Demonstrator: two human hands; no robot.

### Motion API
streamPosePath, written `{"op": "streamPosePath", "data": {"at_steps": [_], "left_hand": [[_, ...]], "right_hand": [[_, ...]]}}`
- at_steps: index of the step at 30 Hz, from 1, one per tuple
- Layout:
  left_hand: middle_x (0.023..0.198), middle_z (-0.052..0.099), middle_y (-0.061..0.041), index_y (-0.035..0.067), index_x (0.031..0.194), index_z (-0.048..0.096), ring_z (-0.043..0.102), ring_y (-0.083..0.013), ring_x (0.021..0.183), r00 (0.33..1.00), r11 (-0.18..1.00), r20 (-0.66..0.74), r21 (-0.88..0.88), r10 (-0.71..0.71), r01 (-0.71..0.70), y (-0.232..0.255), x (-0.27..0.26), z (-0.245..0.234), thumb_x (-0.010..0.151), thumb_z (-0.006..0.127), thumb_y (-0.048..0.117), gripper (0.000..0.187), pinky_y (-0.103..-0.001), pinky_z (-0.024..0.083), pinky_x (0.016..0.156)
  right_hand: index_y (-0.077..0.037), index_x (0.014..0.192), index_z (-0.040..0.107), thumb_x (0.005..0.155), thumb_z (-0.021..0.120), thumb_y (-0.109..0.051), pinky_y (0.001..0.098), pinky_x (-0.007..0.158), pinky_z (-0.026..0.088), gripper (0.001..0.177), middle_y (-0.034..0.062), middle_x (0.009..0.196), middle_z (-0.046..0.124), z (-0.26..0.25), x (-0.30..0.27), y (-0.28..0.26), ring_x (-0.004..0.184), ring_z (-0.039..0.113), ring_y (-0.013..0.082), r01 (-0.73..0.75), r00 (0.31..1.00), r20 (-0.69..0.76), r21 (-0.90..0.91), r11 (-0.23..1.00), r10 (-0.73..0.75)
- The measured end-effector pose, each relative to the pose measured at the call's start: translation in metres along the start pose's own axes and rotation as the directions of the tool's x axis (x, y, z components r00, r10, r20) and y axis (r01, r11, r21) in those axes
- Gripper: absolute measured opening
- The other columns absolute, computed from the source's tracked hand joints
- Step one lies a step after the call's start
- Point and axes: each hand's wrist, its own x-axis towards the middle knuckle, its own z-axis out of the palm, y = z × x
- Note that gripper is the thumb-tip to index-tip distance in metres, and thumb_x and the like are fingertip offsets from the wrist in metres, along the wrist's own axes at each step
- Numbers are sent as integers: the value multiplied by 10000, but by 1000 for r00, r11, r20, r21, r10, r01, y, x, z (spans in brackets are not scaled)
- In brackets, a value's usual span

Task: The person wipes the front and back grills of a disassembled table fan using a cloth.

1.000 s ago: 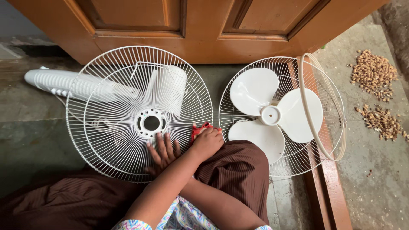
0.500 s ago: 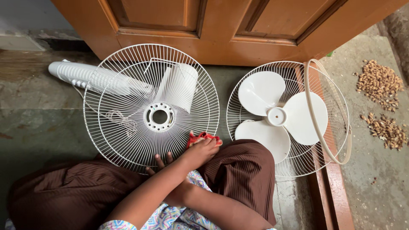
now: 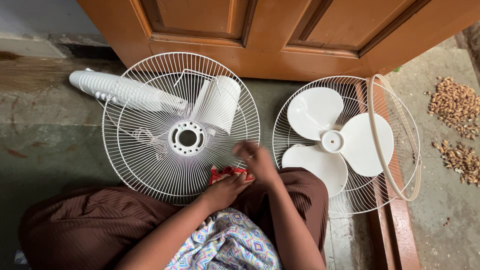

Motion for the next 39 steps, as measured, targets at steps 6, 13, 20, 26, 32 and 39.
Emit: {"op": "streamPosePath", "data": {"at_steps": [6, 13, 20, 26, 32, 39], "left_hand": [[1546, 516, -93, 19, 1442, 565, 483, -273, 1385, 973, 976, -210, 212, 100, -55, -2, 0, -21, 955, 496, 172, 515, -356, 349, 1147], [1491, 565, -63, 28, 1396, 626, 482, -266, 1379, 966, 950, -213, 303, 145, -76, -2, 0, -39, 950, 509, 203, 492, -357, 349, 1131], [1486, 577, -7, 56, 1365, 655, 489, -241, 1383, 954, 866, -222, 495, 203, -69, 1, -6, -53, 948, 497, 257, 489, -394, 288, 1163], [1502, 553, 49, 128, 1368, 667, 478, -171, 1396, 924, 824, -323, 567, 203, 17, 0, -12, -51, 985, 478, 300, 461, -419, 188, 1213], [1475, 568, 67, 164, 1188, 730, 513, -168, 1352, 917, 820, -239, 555, 320, -142, -19, -27, -42, 966, 504, 306, 347, -438, 203, 1179], [1412, 554, 64, 189, 1108, 759, 470, -172, 1250, 819, 795, -159, 396, 552, -459, -74, -78, -24, 925, 570, 261, 273, -373, 254, 1179]], "right_hand": [[67, 1134, 581, 1081, 592, -403, 346, 678, 462, 473, 97, 904, 582, -1, 78, 80, 767, 559, 195, 215, 730, -673, 63, 975, -118], [-146, 825, 531, 1024, 511, -579, 303, 451, 307, 477, -40, 593, 443, 11, 87, 71, 481, 391, 119, -113, 903, -128, 850, 515, 411], [-72, 1066, 656, 971, 524, -438, 334, 662, 588, 400, 48, 828, 737, 7, 67, 26, 702, 709, 160, -1, 950, -76, 969, 247, 304], [-54, 1193, 644, 1068, 477, -430, 369, 715, 590, 430, 76, 980, 721, -1, 70, 36, 803, 701, 183, 194, 976, -182, 975, 106, -117], [-91, 1203, 653, 1058, 435, -473, 371, 798, 611, 464, 68, 1072, 736, -13, 59, 19, 922, 724, 187, 169, 965, -214, 950, 262, 151], [-52, 1211, 653, 1088, 420, -476, 398, 794, 599, 499, 110, 1067, 724, -13, 65, 18, 923, 714, 212, 152, 963, -209, 942, 301, 170]]}}
